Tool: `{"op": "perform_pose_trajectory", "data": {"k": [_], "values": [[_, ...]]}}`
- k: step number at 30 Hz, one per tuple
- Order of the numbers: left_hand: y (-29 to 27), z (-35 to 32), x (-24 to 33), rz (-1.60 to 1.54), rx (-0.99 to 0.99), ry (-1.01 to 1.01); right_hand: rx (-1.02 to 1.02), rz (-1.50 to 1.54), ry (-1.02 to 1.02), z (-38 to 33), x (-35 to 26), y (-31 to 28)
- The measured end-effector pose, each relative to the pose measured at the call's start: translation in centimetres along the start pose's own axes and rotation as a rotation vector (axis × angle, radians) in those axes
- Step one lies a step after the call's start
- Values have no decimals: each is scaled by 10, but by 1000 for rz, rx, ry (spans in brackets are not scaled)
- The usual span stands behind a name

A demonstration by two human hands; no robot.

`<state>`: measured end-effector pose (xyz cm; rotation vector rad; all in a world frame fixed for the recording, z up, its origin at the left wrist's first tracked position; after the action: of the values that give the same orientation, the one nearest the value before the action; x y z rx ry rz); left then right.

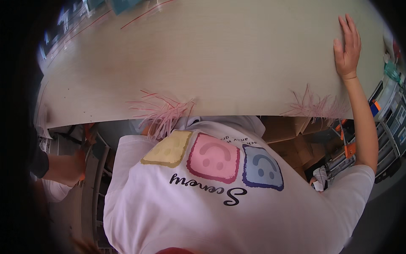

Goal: Packaging small printed cards into clear plastic bags and sealing them.

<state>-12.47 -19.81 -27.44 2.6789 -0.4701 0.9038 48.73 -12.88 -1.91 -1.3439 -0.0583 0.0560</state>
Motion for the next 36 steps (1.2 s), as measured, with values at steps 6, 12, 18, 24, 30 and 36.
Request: {"op": "perform_pose_trajectory", "data": {"k": [6, 12, 18, 24, 30, 36], "values": [[-120, 122, 89, 339, 295, 51, 152, -308, -20, -23, 11, 2], [-95, 144, 23, 274, 649, 198, -73, -283, 259, 20, -31, 8], [-97, 101, 85, 470, 619, -2, -348, -188, 138, 28, -120, -41], [-89, 94, 76, 509, 578, 49, -270, -51, -111, 64, -210, -55], [-60, -57, 149, 588, 592, -17, 119, -31, -130, 136, -198, 12], [-46, -244, 260, 273, 489, 831, -84, -25, -118, 117, -202, 35]]}}
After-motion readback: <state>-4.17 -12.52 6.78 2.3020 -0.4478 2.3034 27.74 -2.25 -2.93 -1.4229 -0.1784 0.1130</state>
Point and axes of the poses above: each hand's wrist, its own z-axis towards the middle knuckle, its own y-axis out of the palm, x = y × z, the point moved 3 cm from there along z, towards the middle knuckle, and after that the axes turned 8 degrees about -z, right-handed, at the moved point
